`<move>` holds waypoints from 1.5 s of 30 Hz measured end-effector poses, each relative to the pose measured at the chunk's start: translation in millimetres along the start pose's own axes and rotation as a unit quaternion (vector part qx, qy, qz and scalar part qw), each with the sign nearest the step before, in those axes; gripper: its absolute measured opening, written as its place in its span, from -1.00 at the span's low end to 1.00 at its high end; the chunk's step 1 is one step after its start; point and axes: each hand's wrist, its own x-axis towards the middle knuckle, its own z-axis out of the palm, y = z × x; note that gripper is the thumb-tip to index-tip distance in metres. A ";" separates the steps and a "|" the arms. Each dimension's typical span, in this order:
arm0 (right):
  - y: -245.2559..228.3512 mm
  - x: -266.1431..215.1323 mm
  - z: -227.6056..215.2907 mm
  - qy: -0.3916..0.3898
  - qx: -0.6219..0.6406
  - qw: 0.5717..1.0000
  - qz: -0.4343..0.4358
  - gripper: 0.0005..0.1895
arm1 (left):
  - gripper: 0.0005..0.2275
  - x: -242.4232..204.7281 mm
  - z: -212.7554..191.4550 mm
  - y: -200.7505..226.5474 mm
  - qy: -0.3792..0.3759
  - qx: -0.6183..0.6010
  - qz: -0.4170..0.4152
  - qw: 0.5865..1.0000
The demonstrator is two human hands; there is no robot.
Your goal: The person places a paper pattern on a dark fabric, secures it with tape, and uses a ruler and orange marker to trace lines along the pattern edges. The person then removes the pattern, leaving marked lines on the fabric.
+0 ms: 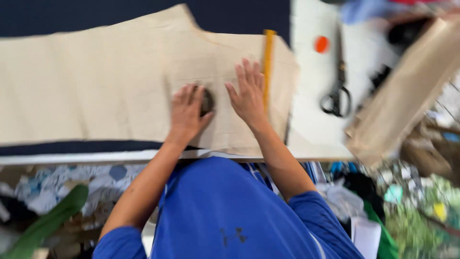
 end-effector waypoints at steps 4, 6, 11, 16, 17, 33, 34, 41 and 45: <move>-22.8 -10.1 25.7 -0.050 -0.116 0.992 -0.008 -0.18 | -0.12 -10.6 16.4 -12.5 -0.003 0.011 -0.026 1.000; -28.6 -8.2 28.7 -0.079 -0.096 0.992 -0.005 -0.18 | -0.12 -14.3 11.3 -23.3 0.028 0.027 -0.044 0.998; -42.6 -3.4 23.5 -0.115 -0.107 0.987 0.029 -0.15 | -0.13 -34.0 -41.5 -102.4 0.062 0.041 -0.067 0.995; -49.8 -2.5 17.1 -0.138 -0.144 0.979 0.041 -0.14 | -0.17 -94.5 -125.0 -243.0 0.073 0.021 -0.167 0.983; -52.6 1.2 20.6 -0.138 -0.147 0.979 0.038 -0.14 | -0.17 -101.7 -143.9 -275.4 0.075 0.018 -0.169 0.983; -87.1 13.7 7.5 -0.219 -0.122 0.959 0.131 -0.11 | -0.51 -216.9 -283.9 -457.1 0.110 0.112 -0.368 0.917; -88.3 12.8 7.6 -0.230 -0.118 0.955 0.147 -0.10 | -0.54 -214.9 -286.2 -458.9 0.102 0.122 -0.357 0.920; -82.6 10.1 10.7 -0.212 -0.116 0.962 0.129 -0.12 | -0.51 -215.7 -286.2 -461.9 0.078 0.146 -0.351 0.922; -83.4 11.9 8.4 -0.218 -0.118 0.959 0.139 -0.11 | -0.51 -215.2 -287.5 -456.6 0.079 0.160 -0.355 0.918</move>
